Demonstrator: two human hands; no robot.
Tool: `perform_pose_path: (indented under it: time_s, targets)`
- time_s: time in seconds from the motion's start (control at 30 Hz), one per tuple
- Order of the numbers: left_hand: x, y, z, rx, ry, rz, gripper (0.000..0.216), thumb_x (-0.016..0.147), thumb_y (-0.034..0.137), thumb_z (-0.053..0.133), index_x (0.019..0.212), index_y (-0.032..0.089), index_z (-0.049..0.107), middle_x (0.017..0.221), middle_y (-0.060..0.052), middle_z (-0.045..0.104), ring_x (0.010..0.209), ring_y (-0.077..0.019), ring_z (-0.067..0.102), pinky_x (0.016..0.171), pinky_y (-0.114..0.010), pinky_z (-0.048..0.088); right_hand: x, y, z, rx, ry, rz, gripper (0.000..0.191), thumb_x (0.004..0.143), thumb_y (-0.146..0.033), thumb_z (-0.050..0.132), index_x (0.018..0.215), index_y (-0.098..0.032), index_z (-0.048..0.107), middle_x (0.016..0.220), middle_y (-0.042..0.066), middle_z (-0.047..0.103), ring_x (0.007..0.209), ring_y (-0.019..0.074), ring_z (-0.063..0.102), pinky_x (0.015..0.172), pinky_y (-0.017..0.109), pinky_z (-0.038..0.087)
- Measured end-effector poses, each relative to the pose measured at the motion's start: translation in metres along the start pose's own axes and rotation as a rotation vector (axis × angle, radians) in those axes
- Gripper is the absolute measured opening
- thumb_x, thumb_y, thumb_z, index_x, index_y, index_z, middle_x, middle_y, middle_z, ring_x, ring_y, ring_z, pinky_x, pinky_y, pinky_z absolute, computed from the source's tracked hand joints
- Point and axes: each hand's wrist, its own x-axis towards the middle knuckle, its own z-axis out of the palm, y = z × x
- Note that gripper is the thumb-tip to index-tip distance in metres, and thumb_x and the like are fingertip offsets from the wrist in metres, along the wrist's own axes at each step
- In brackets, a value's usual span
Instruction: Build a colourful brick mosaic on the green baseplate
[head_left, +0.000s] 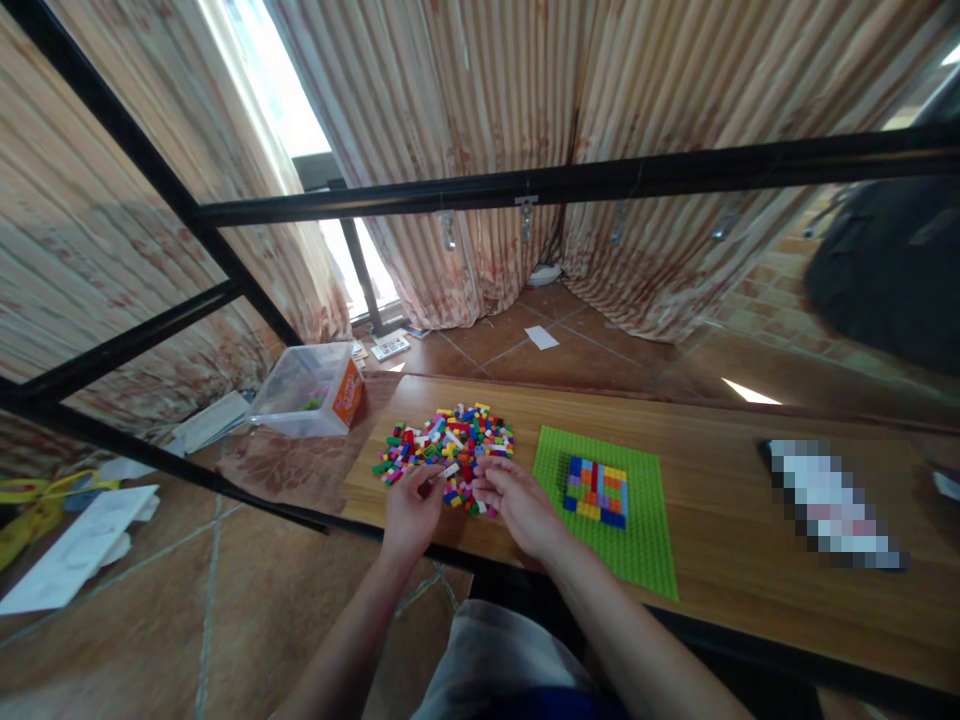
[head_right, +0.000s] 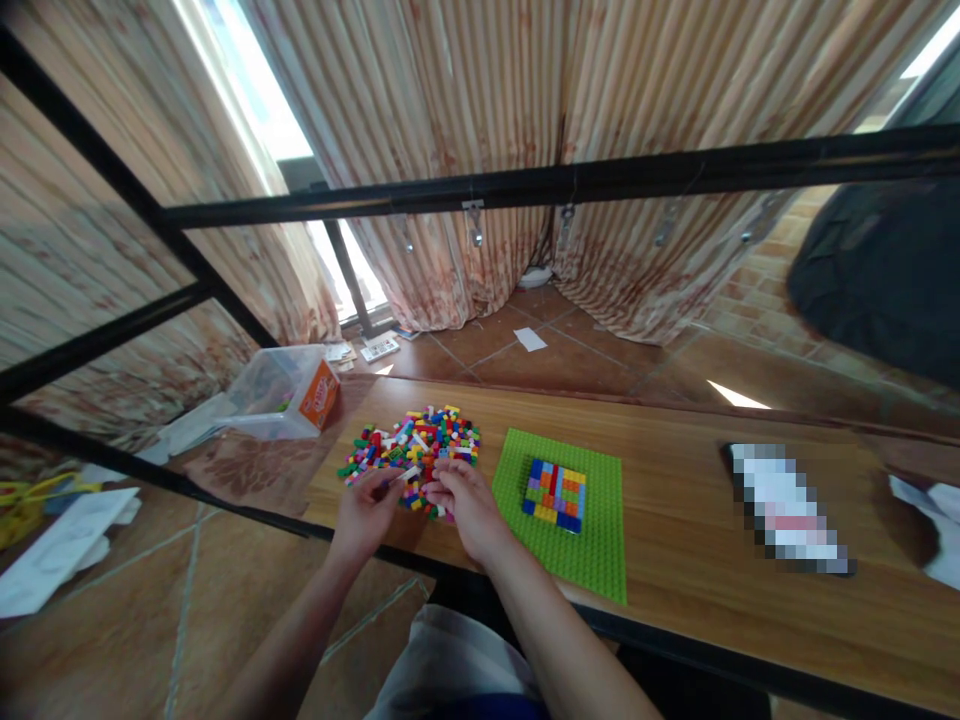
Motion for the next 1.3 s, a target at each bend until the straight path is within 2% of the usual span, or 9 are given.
perform_pose_path:
  time_s: [0.17,0.33,0.47,0.63,0.73,0.83,1.0,1.17,1.3]
  targets:
    - [0.017,-0.004,0.006,0.205,-0.017,0.152,0.019,0.085,0.016,0.057,0.089,0.02,0.075,0.09,-0.006,0.07,0.084,-0.0194,0.065,0.08,-0.031,0.05,0.028,0.002,0.01,-0.007,-0.026,-0.019,0.033,0.06,-0.038,0.08,0.085,-0.019,0.069,0.078,0.0,0.069,0.066,0.0114,0.062,0.062,0.025,0.052]
    - [0.019,-0.01,0.015,0.247,-0.028,0.169,0.018,0.085,0.013,0.057,0.092,0.018,0.073,0.096,-0.009,0.068,0.09,-0.0203,0.065,0.085,-0.033,0.052,0.038,0.007,0.012,-0.033,-0.046,-0.008,0.034,0.062,-0.041,0.081,0.086,-0.021,0.069,0.083,0.001,0.071,0.066,0.0113,0.065,0.062,0.024,0.052]
    - [0.021,-0.014,0.015,0.214,-0.044,0.184,0.018,0.085,0.013,0.058,0.096,0.017,0.071,0.101,-0.009,0.067,0.09,-0.0202,0.065,0.082,-0.032,0.053,0.039,0.006,0.01,-0.052,-0.066,-0.004,0.036,0.064,-0.042,0.081,0.092,-0.022,0.07,0.093,0.003,0.073,0.068,0.0126,0.068,0.064,0.026,0.053]
    - [0.043,-0.01,0.007,0.313,0.001,0.172,0.02,0.088,0.018,0.056,0.102,0.017,0.07,0.105,-0.01,0.068,0.093,-0.0213,0.064,0.083,-0.032,0.05,0.033,0.001,0.004,-0.055,-0.051,-0.037,0.04,0.062,-0.045,0.083,0.094,-0.022,0.072,0.101,0.003,0.073,0.073,0.0135,0.069,0.066,0.027,0.054]
    - [0.063,-0.003,0.004,0.56,-0.018,0.076,0.024,0.091,0.022,0.053,0.108,0.015,0.068,0.107,-0.012,0.068,0.095,-0.023,0.064,0.083,-0.033,0.048,0.028,-0.002,0.0,-0.067,-0.034,-0.077,0.041,0.061,-0.046,0.084,0.092,-0.022,0.073,0.096,0.003,0.072,0.071,0.0134,0.067,0.068,0.029,0.054]
    - [0.079,0.001,0.004,0.728,-0.092,0.019,0.02,0.089,0.021,0.055,0.102,0.014,0.07,0.105,-0.014,0.068,0.096,-0.0246,0.064,0.084,-0.033,0.047,0.021,-0.001,-0.005,-0.115,-0.024,-0.1,0.042,0.061,-0.047,0.084,0.092,-0.021,0.074,0.085,0.002,0.072,0.069,0.0136,0.065,0.067,0.029,0.053]
    - [0.088,-0.001,0.011,0.789,-0.134,0.01,0.016,0.087,0.017,0.055,0.094,0.013,0.069,0.101,-0.015,0.068,0.099,-0.0247,0.063,0.087,-0.033,0.046,0.01,0.002,-0.012,-0.202,-0.028,-0.131,0.044,0.067,-0.051,0.079,0.097,-0.02,0.074,0.068,0.0,0.07,0.063,0.0142,0.063,0.062,0.028,0.05]
    - [0.089,0.0,0.014,0.821,-0.137,-0.006,0.016,0.087,0.014,0.054,0.093,0.014,0.068,0.103,-0.013,0.069,0.101,-0.0235,0.063,0.088,-0.031,0.047,0.003,0.0,-0.013,-0.222,-0.021,-0.119,0.046,0.064,-0.054,0.081,0.095,-0.021,0.074,0.068,0.001,0.07,0.061,0.0138,0.061,0.057,0.026,0.046]
    - [0.087,0.005,0.006,0.823,-0.095,-0.021,0.018,0.089,0.016,0.051,0.095,0.015,0.068,0.104,-0.013,0.069,0.098,-0.024,0.065,0.084,-0.031,0.048,0.001,-0.002,-0.013,-0.226,-0.016,-0.109,0.048,0.063,-0.056,0.081,0.095,-0.021,0.074,0.065,0.0,0.068,0.059,0.0131,0.059,0.057,0.026,0.046]
